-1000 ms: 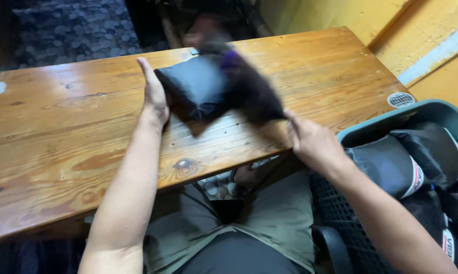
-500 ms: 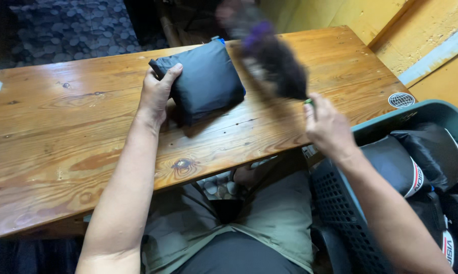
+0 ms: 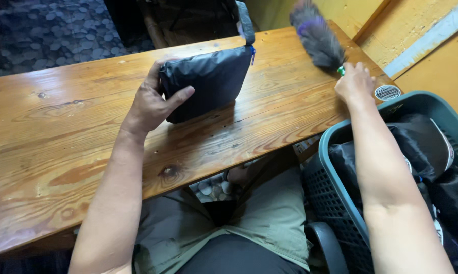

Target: The person dusts a small black bag with a feather duster and places it in a basket. Then, they pick up a large black garment, dust it, and fold it into a compact roll on the table.

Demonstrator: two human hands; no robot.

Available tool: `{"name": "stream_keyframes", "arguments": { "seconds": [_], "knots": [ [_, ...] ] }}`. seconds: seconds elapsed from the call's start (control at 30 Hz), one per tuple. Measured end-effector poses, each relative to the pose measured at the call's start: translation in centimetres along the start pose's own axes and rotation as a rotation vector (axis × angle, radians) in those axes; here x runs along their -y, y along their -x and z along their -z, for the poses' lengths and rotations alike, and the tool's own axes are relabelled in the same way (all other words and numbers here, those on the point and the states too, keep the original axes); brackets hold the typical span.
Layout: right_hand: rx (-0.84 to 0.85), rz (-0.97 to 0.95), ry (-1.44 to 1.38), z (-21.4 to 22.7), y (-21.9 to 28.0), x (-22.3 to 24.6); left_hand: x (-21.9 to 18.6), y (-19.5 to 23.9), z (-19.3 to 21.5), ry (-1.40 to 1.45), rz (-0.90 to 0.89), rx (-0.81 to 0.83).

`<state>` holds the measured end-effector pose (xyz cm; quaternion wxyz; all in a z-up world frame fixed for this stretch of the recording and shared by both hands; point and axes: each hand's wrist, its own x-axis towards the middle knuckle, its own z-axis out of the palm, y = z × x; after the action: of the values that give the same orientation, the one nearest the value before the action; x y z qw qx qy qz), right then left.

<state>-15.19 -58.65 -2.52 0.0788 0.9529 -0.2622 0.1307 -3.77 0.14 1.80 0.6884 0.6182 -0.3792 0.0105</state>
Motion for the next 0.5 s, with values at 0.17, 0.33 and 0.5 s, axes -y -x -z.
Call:
{"name": "stream_keyframes", "arguments": {
  "seconds": [0.17,0.33,0.5],
  "knots": [
    [-0.063,-0.087,0.053,0.1,1.2,0.3,-1.7,0.4,-1.8,-0.085,-0.106,0.081],
    [-0.233,-0.192,0.049,3.6,2.2,5.3,-5.0,0.3,-5.1,-0.227,-0.288,0.306],
    [0.676,-0.403,-1.244,17.8,8.7,15.9,-4.5,1.0,-9.8,-0.551,-0.605,0.571]
  ]
}}
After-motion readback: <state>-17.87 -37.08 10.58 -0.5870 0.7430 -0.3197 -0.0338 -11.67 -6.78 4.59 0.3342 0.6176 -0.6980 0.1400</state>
